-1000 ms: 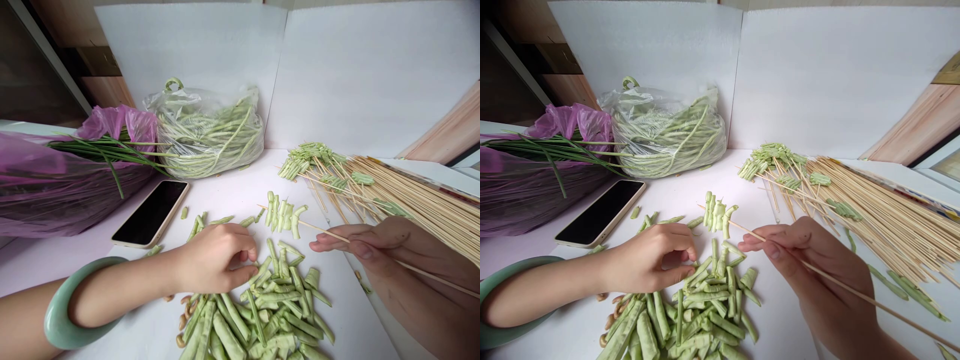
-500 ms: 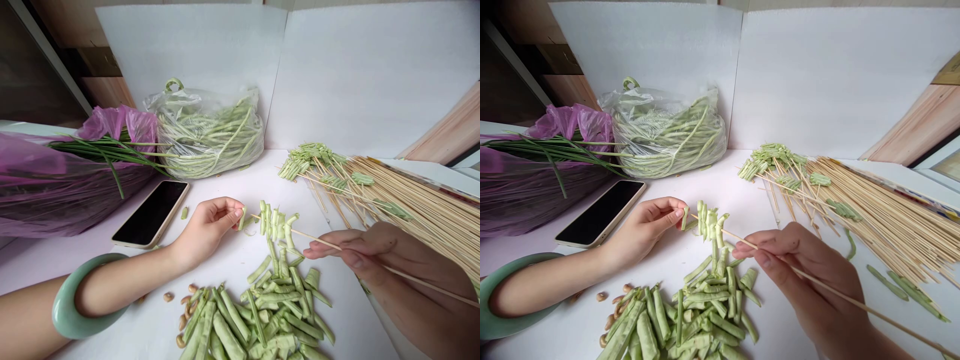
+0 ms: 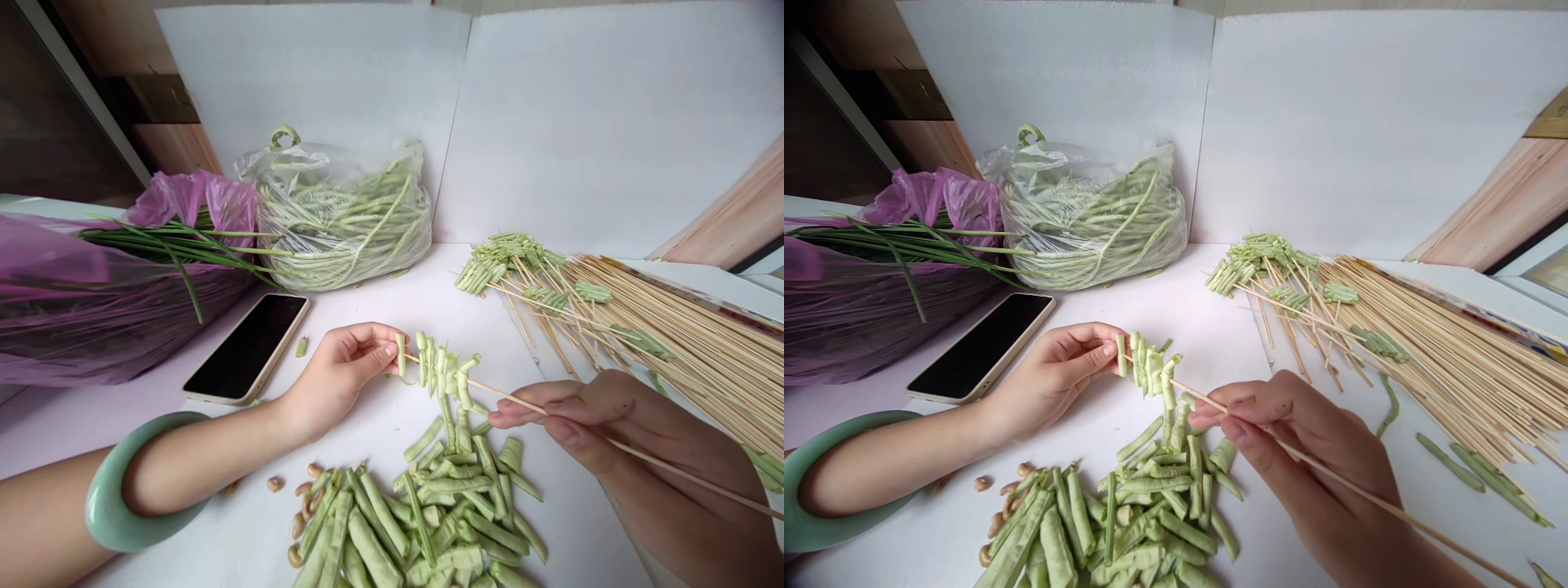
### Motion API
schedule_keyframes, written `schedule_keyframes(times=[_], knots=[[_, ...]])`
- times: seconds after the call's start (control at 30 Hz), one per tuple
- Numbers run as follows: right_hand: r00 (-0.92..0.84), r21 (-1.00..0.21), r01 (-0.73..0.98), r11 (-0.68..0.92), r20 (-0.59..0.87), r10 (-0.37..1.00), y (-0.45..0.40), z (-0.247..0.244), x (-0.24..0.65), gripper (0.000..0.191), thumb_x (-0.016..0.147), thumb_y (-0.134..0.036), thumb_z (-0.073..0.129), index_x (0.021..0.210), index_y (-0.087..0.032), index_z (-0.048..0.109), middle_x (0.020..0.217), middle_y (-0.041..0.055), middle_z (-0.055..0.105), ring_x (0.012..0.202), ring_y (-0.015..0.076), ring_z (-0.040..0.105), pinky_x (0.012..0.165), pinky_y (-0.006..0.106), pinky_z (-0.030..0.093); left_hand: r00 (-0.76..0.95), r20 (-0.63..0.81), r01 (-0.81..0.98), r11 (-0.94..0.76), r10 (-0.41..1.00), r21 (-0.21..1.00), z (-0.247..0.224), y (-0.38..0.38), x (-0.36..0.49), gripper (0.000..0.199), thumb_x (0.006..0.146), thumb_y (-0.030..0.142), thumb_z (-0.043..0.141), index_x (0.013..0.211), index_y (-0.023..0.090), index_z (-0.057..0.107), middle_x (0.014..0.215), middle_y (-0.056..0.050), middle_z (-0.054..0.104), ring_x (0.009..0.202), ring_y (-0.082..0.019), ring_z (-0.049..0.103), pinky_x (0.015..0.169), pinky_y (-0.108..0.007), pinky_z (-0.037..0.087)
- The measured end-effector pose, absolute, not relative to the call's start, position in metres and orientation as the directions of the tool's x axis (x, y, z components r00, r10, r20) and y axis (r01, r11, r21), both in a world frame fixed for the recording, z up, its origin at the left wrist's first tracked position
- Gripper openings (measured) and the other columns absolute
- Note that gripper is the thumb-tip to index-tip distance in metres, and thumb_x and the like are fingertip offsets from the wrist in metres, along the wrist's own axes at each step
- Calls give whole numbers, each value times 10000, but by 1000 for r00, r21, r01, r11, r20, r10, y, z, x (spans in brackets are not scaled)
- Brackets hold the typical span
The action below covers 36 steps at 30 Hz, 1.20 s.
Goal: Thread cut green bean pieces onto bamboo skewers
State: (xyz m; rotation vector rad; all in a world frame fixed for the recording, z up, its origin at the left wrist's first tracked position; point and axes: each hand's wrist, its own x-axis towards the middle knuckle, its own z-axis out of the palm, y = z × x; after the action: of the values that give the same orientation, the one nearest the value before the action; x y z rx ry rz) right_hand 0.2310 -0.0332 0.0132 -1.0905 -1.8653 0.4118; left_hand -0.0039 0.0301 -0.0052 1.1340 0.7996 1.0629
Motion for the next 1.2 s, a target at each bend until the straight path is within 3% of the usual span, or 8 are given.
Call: schedule_keyframes(times=[0.3,0.6,0.83,1.2], knots=[[-206,-641,536,549,532,821,-35,11,232,143,852,-213,535,886,-316,629,857,-52,743,851,124,709,748,150,570,291,27,-268,54,956,962,-8,32,-4,213,677,262,773,797,110,685,700,-36,654,655,-126,580,684,-269,461],[-204,-604,593,532,527,825,-40,14,234,172,837,-246,543,901,-358,656,857,-51,735,802,163,715,570,180,589,276,39,-323,54,960,945,-7,32,-5,155,655,200,786,769,121,717,714,-42,693,631,-121,610,654,-257,486],[-186,-687,468,555,538,822,-35,12,232,158,853,-187,540,852,-316,631,835,-61,732,853,103,701,802,136,549,290,19,-330,81,957,941,-7,30,-5,144,640,177,795,761,122,738,722,-46,715,631,-112,618,640,-235,497],[-173,-837,227,497,468,867,-34,7,226,148,855,-141,545,831,-280,591,832,-55,736,818,122,718,794,191,572,364,-19,-350,156,931,924,-4,29,-5,133,627,146,799,733,106,730,672,-40,711,589,-103,618,620,-230,514]])
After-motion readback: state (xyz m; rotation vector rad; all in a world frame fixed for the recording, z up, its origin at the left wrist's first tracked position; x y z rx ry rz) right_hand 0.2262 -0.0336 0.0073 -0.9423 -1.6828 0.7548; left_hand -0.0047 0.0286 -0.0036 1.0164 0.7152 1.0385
